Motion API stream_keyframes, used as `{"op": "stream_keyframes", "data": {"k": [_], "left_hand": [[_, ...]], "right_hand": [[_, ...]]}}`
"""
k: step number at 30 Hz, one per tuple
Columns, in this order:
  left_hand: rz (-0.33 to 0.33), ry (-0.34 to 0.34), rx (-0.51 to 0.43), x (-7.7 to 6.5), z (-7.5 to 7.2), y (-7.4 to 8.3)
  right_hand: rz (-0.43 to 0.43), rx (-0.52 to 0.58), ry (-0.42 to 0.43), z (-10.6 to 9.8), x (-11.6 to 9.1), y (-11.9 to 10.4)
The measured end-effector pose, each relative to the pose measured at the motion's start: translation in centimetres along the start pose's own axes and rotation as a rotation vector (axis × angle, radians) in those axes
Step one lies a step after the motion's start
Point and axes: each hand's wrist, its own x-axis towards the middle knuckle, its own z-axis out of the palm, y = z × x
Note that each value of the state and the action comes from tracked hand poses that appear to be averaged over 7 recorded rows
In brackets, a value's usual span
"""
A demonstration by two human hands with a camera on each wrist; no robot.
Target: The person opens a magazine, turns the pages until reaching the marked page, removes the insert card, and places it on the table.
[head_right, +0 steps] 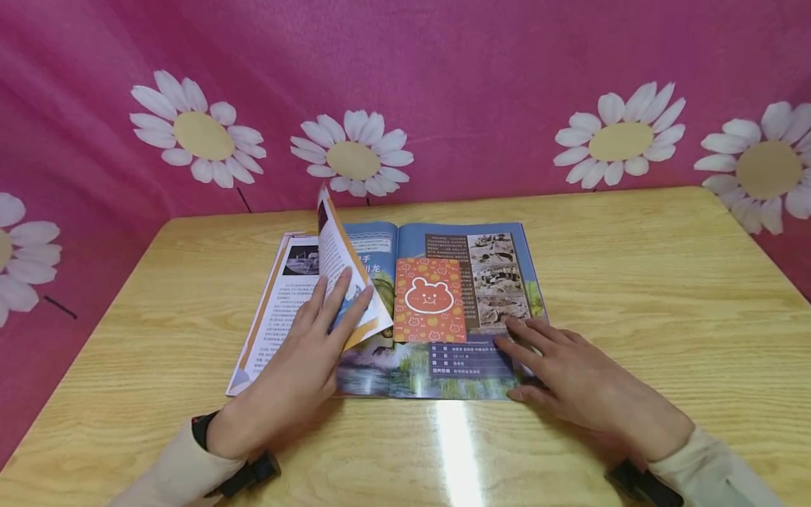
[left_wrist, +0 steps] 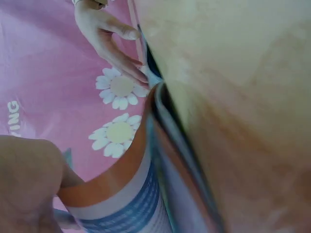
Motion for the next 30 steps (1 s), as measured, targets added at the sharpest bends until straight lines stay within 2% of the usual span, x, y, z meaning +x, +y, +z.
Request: {"op": "stream_keyframes", "data": {"k": [4, 6, 12, 18, 21, 24, 30], "left_hand": [[-0.025, -0.158, 0.020, -0.2, 0.5, -0.5], [-0.022, -0.201, 0.034, -0.3, 0.6, -0.7], [-0.029, -0.263, 0.057, -0.4, 0.8, -1.2], [-0.148, -0.357, 0.133, -0.6, 0.9, -1.6], [-0.187, -0.406, 0.169, -0.7, 1.0, -1.7], [-0.205, -0.450, 0.157, -0.7, 0.9, -1.6], [-0.253, -0.494, 0.092, -0.5, 0.9, -1.4]], "right_hand": [[-0.009, 0.003, 0.017, 0.2, -0.1, 0.0], [-0.015, 0.002, 0.023, 0.3, 0.0, 0.0], [0.006, 0.006, 0.003, 0.1, 0.0, -0.2], [0.010, 0.006, -0.013, -0.1, 0.2, -0.2], [0.010, 0.003, -0.019, -0.1, 0.2, -0.2], [0.011, -0.003, -0.024, -0.2, 0.2, -0.1], [0.015, -0.007, -0.023, -0.1, 0.2, -0.1]]}}
